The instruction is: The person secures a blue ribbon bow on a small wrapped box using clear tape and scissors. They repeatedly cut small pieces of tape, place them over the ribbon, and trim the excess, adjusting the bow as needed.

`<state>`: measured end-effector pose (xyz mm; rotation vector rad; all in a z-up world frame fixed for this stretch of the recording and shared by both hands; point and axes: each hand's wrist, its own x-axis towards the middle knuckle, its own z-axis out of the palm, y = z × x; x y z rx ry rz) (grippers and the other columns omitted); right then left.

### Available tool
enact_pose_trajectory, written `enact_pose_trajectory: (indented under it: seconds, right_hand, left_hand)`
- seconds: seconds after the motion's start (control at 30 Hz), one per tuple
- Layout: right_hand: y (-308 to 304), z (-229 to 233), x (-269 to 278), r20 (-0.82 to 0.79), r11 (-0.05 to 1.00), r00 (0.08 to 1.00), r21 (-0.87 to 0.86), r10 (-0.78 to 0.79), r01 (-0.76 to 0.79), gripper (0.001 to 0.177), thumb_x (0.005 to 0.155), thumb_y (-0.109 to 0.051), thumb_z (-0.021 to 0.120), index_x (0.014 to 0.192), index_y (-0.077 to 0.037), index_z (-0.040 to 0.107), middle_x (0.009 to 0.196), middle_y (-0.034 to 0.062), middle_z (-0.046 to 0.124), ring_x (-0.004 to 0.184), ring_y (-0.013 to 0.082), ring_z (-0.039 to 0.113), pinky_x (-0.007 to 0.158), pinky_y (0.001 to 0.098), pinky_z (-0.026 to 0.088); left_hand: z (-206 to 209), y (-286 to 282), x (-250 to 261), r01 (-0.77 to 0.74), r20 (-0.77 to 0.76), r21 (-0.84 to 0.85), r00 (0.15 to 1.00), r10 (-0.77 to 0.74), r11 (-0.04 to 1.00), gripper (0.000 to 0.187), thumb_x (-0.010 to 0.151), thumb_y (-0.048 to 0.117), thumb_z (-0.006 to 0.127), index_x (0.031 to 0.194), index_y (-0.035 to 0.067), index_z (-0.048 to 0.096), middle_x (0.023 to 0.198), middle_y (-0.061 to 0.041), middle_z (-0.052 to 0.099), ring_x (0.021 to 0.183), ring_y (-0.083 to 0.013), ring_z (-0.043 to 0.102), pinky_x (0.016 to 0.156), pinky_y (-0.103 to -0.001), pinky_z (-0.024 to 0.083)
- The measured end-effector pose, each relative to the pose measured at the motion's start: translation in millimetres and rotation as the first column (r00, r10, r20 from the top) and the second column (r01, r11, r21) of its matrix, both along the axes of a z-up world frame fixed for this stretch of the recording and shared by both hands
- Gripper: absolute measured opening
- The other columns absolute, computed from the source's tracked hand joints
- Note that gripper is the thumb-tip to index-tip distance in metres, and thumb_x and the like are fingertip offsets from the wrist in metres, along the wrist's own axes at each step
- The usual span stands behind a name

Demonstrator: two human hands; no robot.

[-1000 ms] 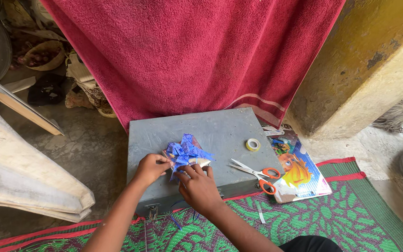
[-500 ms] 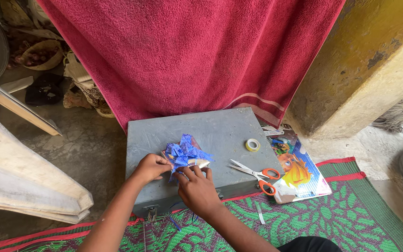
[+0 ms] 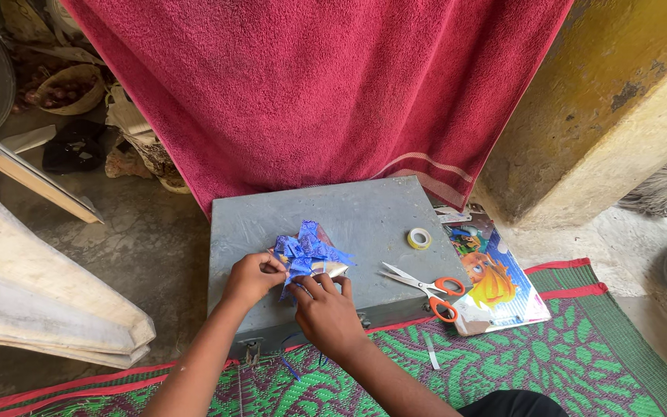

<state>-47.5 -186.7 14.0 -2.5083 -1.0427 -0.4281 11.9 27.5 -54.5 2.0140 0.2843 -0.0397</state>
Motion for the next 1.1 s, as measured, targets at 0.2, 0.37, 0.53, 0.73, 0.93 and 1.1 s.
enact_pose_trajectory:
  seconds: [0.2, 0.37, 0.53, 0.73, 0.93, 1.1]
  right_hand:
    - [0.7, 1.4, -0.6, -0.032, 1.0, 0.999, -0.027, -0.006, 0.005, 0.04, 0.086, -0.012, 0.066, 0.125, -0.009, 0.065, 0.123, 0.0041, 0.062, 0.117, 0.0259, 0.054, 0.097, 0.0566, 0.037]
    - [0.0, 2.4, -0.9, -0.052, 0.999, 0.999, -0.037, -0.005, 0.003, 0.043, 0.087, -0.012, 0.065, 0.129, -0.007, 0.062, 0.124, 0.005, 0.062, 0.118, 0.0264, 0.054, 0.097, 0.0576, 0.036]
    - [4.5, 0.0, 2.7, -0.016, 0.999, 1.0, -0.053, -0.005, 0.005, 0.048, 0.085, -0.015, 0.066, 0.132, -0.005, 0.061, 0.126, 0.0101, 0.057, 0.122, 0.0326, 0.05, 0.099, 0.0594, 0.035]
    - [8.2, -6.9, 0.5, 0.011, 0.992, 1.0, -0.121, -0.022, 0.023, 0.057, 0.083, -0.019, 0.067, 0.136, 0.001, 0.058, 0.129, 0.0153, 0.051, 0.126, 0.0361, 0.046, 0.102, 0.0617, 0.034]
    - [7.6, -10.7, -2.6, 0.071, 0.988, 0.997, -0.148, -0.032, 0.042, 0.065, 0.082, -0.019, 0.068, 0.142, 0.001, 0.053, 0.131, 0.0148, 0.051, 0.127, 0.0348, 0.046, 0.102, 0.0617, 0.033]
    - [11.2, -5.2, -1.0, 0.023, 0.984, 0.999, -0.174, -0.045, 0.048, 0.071, 0.08, -0.018, 0.067, 0.145, 0.003, 0.047, 0.132, 0.0174, 0.05, 0.126, 0.0362, 0.045, 0.104, 0.0606, 0.032]
  left_hand:
    - [-8.3, -4.9, 5.5, -0.12, -0.127, -0.078, 0.986, 0.109, 0.99, 0.018, 0.075, 0.017, 0.085, 0.088, 0.009, 0.075, 0.086, -0.001, 0.074, 0.077, -0.0129, 0.07, 0.06, -0.032, 0.059]
    - [-27.3, -3.8, 7.7, -0.253, -0.151, -0.194, 0.962, 0.225, 0.948, 0.042, 0.072, 0.015, 0.09, 0.1, 0.004, 0.06, 0.099, -0.007, 0.07, 0.087, -0.0175, 0.07, 0.069, -0.039, 0.064]
    - [-40.0, 1.8, 4.3, -0.294, -0.247, -0.461, 0.949, 0.197, 0.837, 0.048, 0.079, 0.013, 0.083, 0.117, 0.008, 0.054, 0.111, -0.007, 0.068, 0.102, -0.0191, 0.068, 0.087, -0.045, 0.059]
    - [-55.8, 1.4, 0.2, -0.298, -0.239, -0.554, 0.951, 0.195, 0.777, 0.039, 0.085, 0.012, 0.078, 0.118, 0.01, 0.058, 0.113, -0.004, 0.07, 0.102, -0.0161, 0.069, 0.089, -0.038, 0.057]
    - [-77.2, -5.7, -1.1, -0.25, -0.096, -0.594, 0.966, 0.241, 0.765, 0.034, 0.09, 0.008, 0.076, 0.117, 0.007, 0.055, 0.109, -0.007, 0.069, 0.097, -0.0162, 0.068, 0.082, -0.033, 0.057]
    - [-72.6, -6.3, -3.7, -0.24, -0.068, -0.598, 0.966, 0.25, 0.765, 0.027, 0.092, 0.01, 0.067, 0.117, 0.007, 0.057, 0.107, -0.005, 0.069, 0.096, -0.015, 0.069, 0.083, -0.032, 0.06]
